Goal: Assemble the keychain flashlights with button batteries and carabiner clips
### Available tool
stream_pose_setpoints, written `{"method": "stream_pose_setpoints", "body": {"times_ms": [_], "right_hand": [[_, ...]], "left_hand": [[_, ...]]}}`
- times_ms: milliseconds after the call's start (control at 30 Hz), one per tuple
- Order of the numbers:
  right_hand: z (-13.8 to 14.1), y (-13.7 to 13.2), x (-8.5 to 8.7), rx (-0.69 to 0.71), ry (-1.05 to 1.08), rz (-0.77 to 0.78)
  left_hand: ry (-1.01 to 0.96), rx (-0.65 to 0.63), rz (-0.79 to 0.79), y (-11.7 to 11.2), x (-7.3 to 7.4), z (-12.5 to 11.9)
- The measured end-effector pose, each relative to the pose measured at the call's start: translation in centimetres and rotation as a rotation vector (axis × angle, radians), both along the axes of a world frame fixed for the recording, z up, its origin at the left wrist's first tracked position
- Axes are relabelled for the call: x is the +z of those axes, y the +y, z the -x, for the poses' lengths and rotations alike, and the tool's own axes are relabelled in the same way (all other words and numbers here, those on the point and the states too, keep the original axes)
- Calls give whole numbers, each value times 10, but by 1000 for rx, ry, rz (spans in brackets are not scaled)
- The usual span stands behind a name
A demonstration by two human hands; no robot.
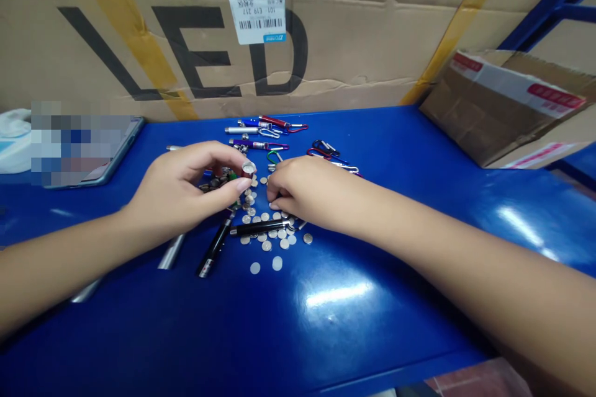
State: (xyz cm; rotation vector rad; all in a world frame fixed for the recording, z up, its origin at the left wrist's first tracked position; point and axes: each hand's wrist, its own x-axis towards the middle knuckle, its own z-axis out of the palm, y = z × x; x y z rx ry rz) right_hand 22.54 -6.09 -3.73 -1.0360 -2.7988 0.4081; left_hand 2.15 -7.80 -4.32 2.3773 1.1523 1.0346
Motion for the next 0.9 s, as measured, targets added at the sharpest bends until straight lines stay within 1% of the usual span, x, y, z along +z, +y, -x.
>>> {"method": "stream_pose_setpoints", "body": {"times_ms": [133, 300, 400, 467, 567, 633, 700, 767, 900], "right_hand": [[3, 0, -2, -32, -36, 10], [6, 0, -3, -71, -57, 70], [2, 0, 4, -78, -4, 115], [-3, 0, 14, -120, 119, 147], [-11, -2, 29, -237, 438, 276], [-12, -4, 36, -258, 579, 411], [-11, -8, 38, -232, 588, 538], [-8, -11, 36, -212, 538, 628], [-2, -15, 31, -234, 501, 642]], "left_hand": [[14, -20, -6, 1, 0, 1], [4, -43, -17, 1, 0, 0], [-12, -53, -20, 1, 1, 0], [-21, -63, -26, 1, 1, -1], [-9, -102, -45, 1, 0, 0], [6, -138, -62, 1, -1, 1], [21, -164, -81, 0, -1, 2], [37, -176, -101, 0, -1, 2], [50, -180, -149, 0, -2, 2]]}}
